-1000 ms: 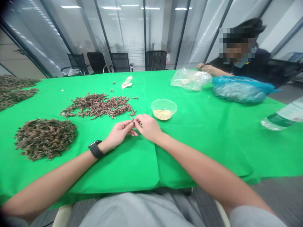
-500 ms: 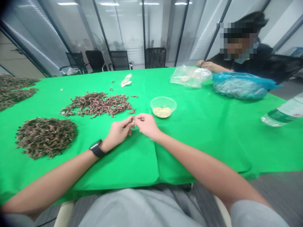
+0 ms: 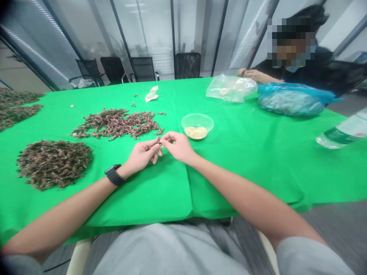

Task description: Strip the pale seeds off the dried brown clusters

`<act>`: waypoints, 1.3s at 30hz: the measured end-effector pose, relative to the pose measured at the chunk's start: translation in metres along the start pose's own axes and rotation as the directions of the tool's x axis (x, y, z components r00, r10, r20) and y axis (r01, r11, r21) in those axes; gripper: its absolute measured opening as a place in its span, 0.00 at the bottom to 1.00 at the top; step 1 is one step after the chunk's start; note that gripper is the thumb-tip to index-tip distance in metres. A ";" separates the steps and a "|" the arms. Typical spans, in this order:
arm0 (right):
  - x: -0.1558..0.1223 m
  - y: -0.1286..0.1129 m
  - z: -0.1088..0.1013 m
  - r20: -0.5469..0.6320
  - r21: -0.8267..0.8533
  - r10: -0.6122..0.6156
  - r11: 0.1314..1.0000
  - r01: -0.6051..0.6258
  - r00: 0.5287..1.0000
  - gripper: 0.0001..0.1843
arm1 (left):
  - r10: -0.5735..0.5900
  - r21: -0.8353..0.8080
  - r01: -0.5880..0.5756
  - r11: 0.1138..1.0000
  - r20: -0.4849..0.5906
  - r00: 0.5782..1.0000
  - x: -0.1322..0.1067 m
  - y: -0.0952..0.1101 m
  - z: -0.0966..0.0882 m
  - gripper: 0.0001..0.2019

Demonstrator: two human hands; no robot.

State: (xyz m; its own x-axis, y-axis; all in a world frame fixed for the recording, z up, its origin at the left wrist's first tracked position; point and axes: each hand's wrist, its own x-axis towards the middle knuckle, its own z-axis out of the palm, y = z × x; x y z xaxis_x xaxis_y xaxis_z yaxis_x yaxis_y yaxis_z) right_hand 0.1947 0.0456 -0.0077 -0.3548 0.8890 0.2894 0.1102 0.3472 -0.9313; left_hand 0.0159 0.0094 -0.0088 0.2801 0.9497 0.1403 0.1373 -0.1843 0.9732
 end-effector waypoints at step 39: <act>-0.001 -0.007 0.000 -0.001 0.048 0.086 0.995 -0.086 0.996 0.15 | 0.057 0.097 -0.055 0.994 -0.015 0.998 -0.004 0.007 0.002 0.21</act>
State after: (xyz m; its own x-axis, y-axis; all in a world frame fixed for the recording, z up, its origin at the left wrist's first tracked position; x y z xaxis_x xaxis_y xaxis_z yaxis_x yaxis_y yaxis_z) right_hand 0.1948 0.0422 -0.0011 -0.3433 0.9159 0.2081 0.0954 0.2544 -0.9624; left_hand 0.0177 0.0040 -0.0026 0.2734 0.9413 0.1982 0.2128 -0.2602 0.9418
